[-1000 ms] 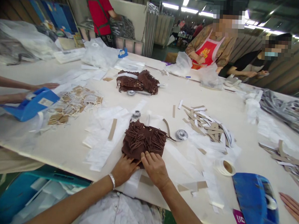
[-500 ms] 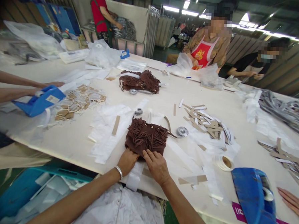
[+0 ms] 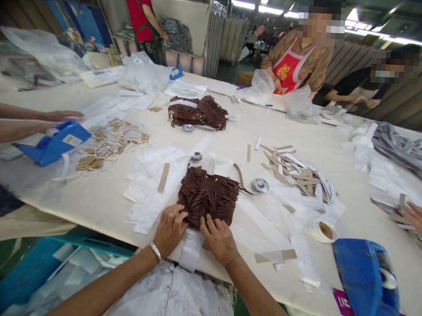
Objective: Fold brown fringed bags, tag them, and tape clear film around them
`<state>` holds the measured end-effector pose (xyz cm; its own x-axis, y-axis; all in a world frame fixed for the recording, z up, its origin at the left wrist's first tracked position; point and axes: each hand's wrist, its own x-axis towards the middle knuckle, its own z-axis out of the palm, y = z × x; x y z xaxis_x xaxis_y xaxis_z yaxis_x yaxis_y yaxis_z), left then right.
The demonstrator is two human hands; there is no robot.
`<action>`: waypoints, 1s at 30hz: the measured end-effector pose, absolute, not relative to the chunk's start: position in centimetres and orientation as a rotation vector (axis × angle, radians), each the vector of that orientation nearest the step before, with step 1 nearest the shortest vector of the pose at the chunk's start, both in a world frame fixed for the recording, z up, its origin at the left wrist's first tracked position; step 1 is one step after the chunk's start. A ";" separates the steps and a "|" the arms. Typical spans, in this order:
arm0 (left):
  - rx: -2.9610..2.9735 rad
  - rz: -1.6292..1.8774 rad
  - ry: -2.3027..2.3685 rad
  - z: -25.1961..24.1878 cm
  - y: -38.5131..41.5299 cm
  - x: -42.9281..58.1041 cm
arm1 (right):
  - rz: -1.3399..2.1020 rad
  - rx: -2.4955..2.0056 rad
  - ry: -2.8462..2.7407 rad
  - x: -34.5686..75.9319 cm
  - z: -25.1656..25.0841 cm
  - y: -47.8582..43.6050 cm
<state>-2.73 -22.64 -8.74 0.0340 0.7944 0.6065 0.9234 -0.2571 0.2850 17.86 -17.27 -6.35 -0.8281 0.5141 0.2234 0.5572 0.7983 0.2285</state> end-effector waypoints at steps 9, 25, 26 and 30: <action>-2.469 -0.689 -1.623 -8.1 -22.3 -4.1 | -0.435 -0.898 -2.908 17.7 -6.7 -17.8; -2.447 -0.680 -1.842 -7.1 -19.8 -2.5 | -0.195 -1.086 -2.578 15.8 -2.6 -15.5; -2.444 -0.684 -1.848 -7.3 -19.8 -2.5 | -0.162 -1.065 -2.572 15.7 -3.0 -15.0; -2.406 -0.747 -1.866 -7.7 -19.8 -2.5 | -0.059 -0.996 -2.477 17.3 -8.1 -13.0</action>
